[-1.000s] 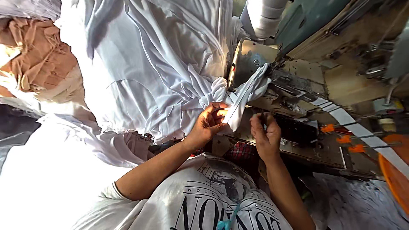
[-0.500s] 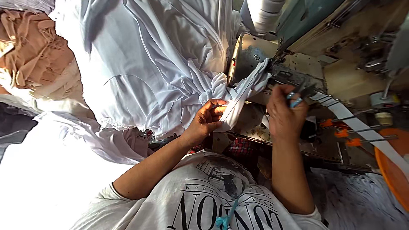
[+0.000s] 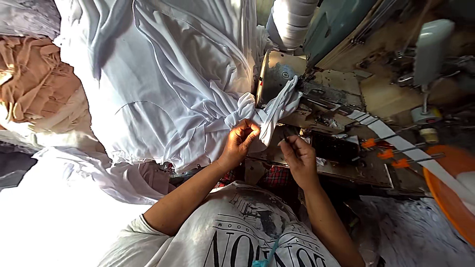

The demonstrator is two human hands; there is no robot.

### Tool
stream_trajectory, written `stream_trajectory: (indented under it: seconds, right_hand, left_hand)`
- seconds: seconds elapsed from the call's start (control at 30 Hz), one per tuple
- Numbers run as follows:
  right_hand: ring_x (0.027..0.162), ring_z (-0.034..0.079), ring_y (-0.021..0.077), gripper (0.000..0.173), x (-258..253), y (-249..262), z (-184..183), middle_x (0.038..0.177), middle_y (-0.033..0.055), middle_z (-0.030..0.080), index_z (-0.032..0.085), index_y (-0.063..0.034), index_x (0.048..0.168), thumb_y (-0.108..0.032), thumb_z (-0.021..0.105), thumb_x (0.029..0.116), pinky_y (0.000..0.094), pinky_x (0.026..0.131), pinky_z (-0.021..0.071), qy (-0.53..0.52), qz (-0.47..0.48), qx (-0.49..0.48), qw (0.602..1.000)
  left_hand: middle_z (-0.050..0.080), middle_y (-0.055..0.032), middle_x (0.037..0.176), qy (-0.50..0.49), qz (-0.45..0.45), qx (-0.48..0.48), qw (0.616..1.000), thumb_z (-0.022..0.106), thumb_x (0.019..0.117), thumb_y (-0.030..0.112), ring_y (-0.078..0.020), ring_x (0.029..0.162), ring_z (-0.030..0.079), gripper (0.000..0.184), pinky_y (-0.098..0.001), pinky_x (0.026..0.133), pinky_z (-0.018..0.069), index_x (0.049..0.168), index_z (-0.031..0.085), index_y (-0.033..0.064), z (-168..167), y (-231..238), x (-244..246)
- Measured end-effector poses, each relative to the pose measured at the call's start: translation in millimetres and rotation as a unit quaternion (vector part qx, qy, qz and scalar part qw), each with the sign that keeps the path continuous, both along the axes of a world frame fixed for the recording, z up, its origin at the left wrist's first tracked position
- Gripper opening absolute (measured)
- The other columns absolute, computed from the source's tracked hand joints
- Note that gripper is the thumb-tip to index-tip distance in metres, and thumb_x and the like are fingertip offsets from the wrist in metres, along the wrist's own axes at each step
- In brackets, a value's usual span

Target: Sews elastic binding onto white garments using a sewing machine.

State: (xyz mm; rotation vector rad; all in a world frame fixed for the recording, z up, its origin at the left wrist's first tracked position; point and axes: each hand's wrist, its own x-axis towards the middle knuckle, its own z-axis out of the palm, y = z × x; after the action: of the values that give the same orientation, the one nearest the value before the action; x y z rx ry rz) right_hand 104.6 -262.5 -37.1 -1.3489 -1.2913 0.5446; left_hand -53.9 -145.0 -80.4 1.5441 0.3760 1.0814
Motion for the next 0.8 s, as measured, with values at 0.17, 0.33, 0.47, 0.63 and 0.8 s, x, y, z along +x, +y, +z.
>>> stream_trajectory:
  seconds: [0.17,0.33,0.47,0.63,0.8]
  right_hand:
    - [0.064,0.056,0.0069,0.031,-5,8,-1,0.072,0.0025,0.06,0.067,-0.0015,0.098,-0.032,0.063,0.1,0.0239,0.062,0.0486,-0.219,-0.061,-0.053,0.972]
    - [0.063,0.055,0.0087,0.029,-4,13,-2,0.073,0.0029,0.059,0.066,-0.002,0.101,-0.03,0.059,0.1018,0.0257,0.061,0.0476,-0.23,-0.055,-0.076,0.969]
    - [0.062,0.056,0.0121,0.028,-4,17,-2,0.07,0.004,0.059,0.066,-0.0027,0.101,-0.029,0.058,0.1015,0.0295,0.059,0.0486,-0.264,-0.05,-0.084,0.959]
    - [0.061,0.059,0.0168,0.026,-3,21,-2,0.069,0.0059,0.061,0.067,-0.0018,0.101,-0.026,0.058,0.1001,0.034,0.059,0.0501,-0.299,-0.051,-0.08,0.949]
    - [0.064,0.058,0.0117,0.027,-2,21,-5,0.071,0.0041,0.06,0.067,-0.002,0.101,-0.027,0.058,0.1004,0.0287,0.061,0.0494,-0.257,-0.031,-0.075,0.963]
  left_hand:
    - [0.052,0.004,0.077,0.003,0.028,-0.01,1.0,0.046,0.1051,0.006,-0.0005,0.06,0.047,0.008,-0.0158,0.056,0.0417,0.102,0.052,0.0085,-3,-4,-1]
    - [0.061,0.0051,0.087,-0.009,0.013,-0.045,0.999,0.043,0.1056,0.008,0.0001,0.071,0.056,0.015,-0.0174,0.065,0.0481,0.115,0.054,0.0074,-2,-6,-5]
    - [0.069,0.0025,0.099,-0.02,-0.02,-0.073,0.997,0.058,0.0958,-0.005,-0.0017,0.084,0.067,0.031,-0.0213,0.079,0.057,0.125,0.051,0.0017,3,-10,-7]
    - [0.071,0.0005,0.094,-0.029,0.001,-0.076,0.997,0.065,0.0922,-0.009,-0.0038,0.079,0.068,0.029,-0.0229,0.077,0.059,0.118,0.055,0.0014,2,-11,-3]
    - [0.07,0.0008,0.089,-0.016,0.045,-0.028,0.998,0.064,0.0958,-0.003,-0.0016,0.072,0.065,0.017,-0.0196,0.071,0.0568,0.112,0.061,0.0003,-1,-7,0]
